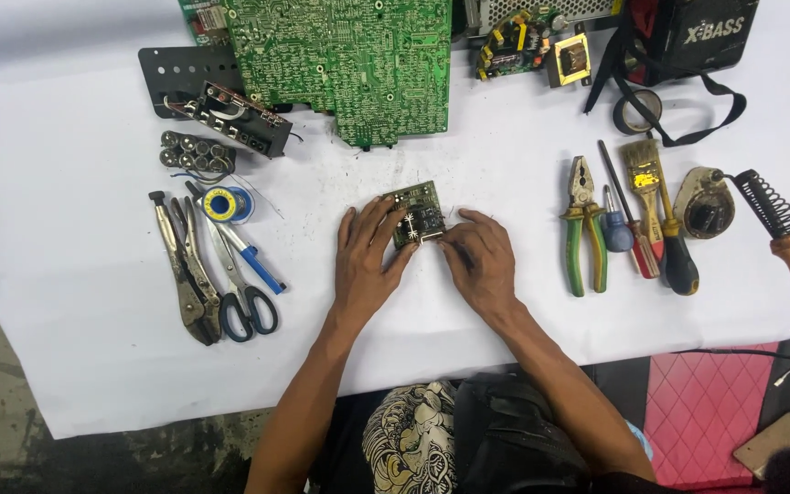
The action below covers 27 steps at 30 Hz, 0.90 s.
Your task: The person uses a screwdriver to scrape a large green circuit board, then sets it aside. They pick up a smaller circuit board and use pliers to remove components from it. The person continues to manipulate the small board with pliers and a screwdriver throughout the clip.
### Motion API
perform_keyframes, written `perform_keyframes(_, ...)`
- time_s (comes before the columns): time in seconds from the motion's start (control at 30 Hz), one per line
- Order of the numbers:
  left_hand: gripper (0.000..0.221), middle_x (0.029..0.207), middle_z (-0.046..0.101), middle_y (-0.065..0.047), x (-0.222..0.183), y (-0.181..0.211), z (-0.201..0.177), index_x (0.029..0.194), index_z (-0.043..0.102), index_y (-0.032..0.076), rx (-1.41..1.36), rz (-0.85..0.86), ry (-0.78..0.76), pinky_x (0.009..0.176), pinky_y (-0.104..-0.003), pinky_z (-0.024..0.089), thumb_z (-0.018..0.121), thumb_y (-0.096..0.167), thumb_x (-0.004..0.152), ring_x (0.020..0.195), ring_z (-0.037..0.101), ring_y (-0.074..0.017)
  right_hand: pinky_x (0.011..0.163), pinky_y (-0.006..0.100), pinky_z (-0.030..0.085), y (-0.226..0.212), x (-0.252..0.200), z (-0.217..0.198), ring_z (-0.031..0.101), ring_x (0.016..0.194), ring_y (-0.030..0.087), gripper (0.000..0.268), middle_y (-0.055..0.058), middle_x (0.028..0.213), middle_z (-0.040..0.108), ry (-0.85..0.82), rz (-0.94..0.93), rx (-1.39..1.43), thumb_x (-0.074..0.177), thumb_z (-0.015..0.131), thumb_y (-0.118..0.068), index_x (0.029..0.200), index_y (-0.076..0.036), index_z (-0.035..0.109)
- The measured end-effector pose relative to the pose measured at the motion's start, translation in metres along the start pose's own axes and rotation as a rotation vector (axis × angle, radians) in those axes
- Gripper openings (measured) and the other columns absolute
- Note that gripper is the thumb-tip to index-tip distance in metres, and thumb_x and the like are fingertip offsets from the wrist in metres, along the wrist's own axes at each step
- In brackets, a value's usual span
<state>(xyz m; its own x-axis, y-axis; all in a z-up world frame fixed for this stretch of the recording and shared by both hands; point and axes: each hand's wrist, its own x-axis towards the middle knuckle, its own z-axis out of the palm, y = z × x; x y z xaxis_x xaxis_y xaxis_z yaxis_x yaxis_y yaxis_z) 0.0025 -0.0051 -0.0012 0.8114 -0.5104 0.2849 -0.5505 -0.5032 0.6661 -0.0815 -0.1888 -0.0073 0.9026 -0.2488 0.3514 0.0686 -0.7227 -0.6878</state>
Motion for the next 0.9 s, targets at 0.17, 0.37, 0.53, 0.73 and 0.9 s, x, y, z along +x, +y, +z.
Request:
perform_keyframes(0.17,0.05,0.144,0.061,-0.013,0.001,-0.001,0.0,0.138,0.064,0.013,-0.011,-0.004,0.002,0.12,-0.057,0.03,0.08,0.028,0.093,0.137,0.055,-0.0357,0.098,0.048,0.052,0.0,-0.004,0.002,0.071,0.108,0.032,0.015,0.003,0.093,0.071,0.02,-0.061,-0.082,0.084,0.084,-0.004,0.095,-0.009,0.075)
perform_keyframes(0.37,0.052,0.143,0.061,-0.012,0.0,0.0,0.0,0.138,0.064,0.013,-0.011,-0.006,0.0,0.12,-0.057,0.031,0.082,0.026,0.091,0.137,0.055,-0.0359,0.09,0.048,0.053,-0.001,-0.008,0.019,0.071,0.101,0.031,0.017,0.004,0.094,0.07,0.086,-0.21,-0.231,0.084,0.084,-0.005,0.096,-0.011,0.074)
perform_keyframes(0.53,0.051,0.142,0.061,-0.013,0.0,-0.002,0.0,0.138,0.064,0.013,-0.021,-0.008,0.003,0.12,-0.057,0.03,0.082,0.026,0.092,0.137,0.055,-0.0363,0.084,0.046,0.057,-0.003,0.0,0.01,0.072,0.098,0.032,0.018,0.005,0.093,0.068,0.046,-0.151,-0.065,0.084,0.081,0.002,0.096,-0.007,0.072)
perform_keyframes(0.73,0.054,0.144,0.059,-0.014,0.0,-0.001,-0.001,0.139,0.062,0.013,-0.015,-0.01,-0.04,0.12,-0.058,0.028,0.082,0.025,0.091,0.138,0.053,-0.0367,0.078,0.042,0.06,-0.008,0.012,0.004,0.071,0.096,0.031,0.014,0.009,0.102,0.067,-0.014,-0.026,0.111,0.09,0.074,0.005,0.101,-0.004,0.073)
perform_keyframes(0.9,0.054,0.143,0.061,-0.015,-0.002,-0.002,0.005,0.138,0.064,0.011,-0.019,-0.003,-0.002,0.12,-0.059,0.027,0.083,0.025,0.089,0.138,0.053,-0.0372,0.07,0.039,0.056,-0.003,0.01,0.011,0.067,0.084,0.026,0.016,0.006,0.097,0.064,-0.014,-0.143,-0.03,0.089,0.075,0.0,0.1,-0.012,0.075)
